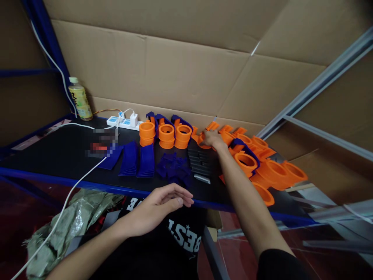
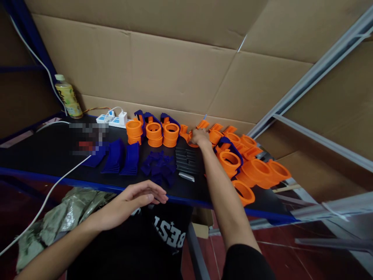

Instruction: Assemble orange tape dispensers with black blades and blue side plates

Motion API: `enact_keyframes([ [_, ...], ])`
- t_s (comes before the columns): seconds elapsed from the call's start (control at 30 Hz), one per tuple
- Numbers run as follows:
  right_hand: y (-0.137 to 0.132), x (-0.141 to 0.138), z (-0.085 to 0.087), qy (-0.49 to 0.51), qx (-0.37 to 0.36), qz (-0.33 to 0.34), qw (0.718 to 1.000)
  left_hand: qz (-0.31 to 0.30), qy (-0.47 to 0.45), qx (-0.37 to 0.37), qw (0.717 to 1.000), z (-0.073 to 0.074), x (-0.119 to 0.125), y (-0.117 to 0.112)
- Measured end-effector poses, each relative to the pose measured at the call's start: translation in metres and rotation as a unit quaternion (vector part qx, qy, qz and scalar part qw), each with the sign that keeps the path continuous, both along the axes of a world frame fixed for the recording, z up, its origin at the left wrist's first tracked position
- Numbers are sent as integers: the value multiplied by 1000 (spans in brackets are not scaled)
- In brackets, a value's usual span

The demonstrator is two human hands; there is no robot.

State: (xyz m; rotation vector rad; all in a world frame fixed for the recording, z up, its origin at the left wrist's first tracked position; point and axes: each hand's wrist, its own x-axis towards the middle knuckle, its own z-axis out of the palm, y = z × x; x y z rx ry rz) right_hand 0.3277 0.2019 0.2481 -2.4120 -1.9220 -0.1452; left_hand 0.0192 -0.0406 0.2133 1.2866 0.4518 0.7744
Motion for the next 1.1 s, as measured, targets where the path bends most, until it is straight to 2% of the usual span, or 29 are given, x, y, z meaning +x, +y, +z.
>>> enact_keyframes([
  [0.1, -21, -9, 16, 3, 58, -3, 998, 15, -11, -6, 1000, -4, 1, 2],
  [0.17, -46, -20, 27, 12, 132, 1, 991, 36, -20, -5, 999, -7, 1, 5],
  [0.23, -82, -38, 36, 49, 234, 48, 970, 75, -35, 2, 997, -8, 0, 8],
  [0.27, -105, -49, 38, 79, 268, 86, 956, 104, -45, 9, 994, -9, -1, 10],
  [0.3, -129, -61, 40, 123, 271, 137, 945, 139, -56, 17, 989, -9, -2, 11],
  [0.4, -203, -103, 36, 285, 147, 301, 898, 242, -100, 21, 965, -9, -5, 15],
  [0.47, -243, -127, 27, 327, 62, 356, 873, 268, -136, -6, 954, -7, -5, 15],
  [0.53, -267, -140, 17, 343, 20, 382, 858, 267, -156, -44, 950, -5, -4, 13],
  [0.6, -274, -138, 7, 348, 18, 401, 847, 256, -155, -69, 952, -2, -4, 12],
  [0.67, -269, -120, -3, 335, 55, 388, 857, 243, -130, -71, 959, 0, -6, 12],
  [0.77, -250, -78, -21, 229, 151, 283, 919, 208, -78, -62, 973, 0, -9, 15],
  [0.87, -234, -42, -43, 77, 170, 214, 959, 159, -36, -83, 983, -1, -10, 18],
  [0.97, -227, -24, -61, -2, 150, 206, 967, 135, -21, -107, 985, -2, -9, 19],
  [1.1, -225, -20, -73, -14, 142, 207, 968, 119, -16, -127, 985, -3, -7, 21],
])
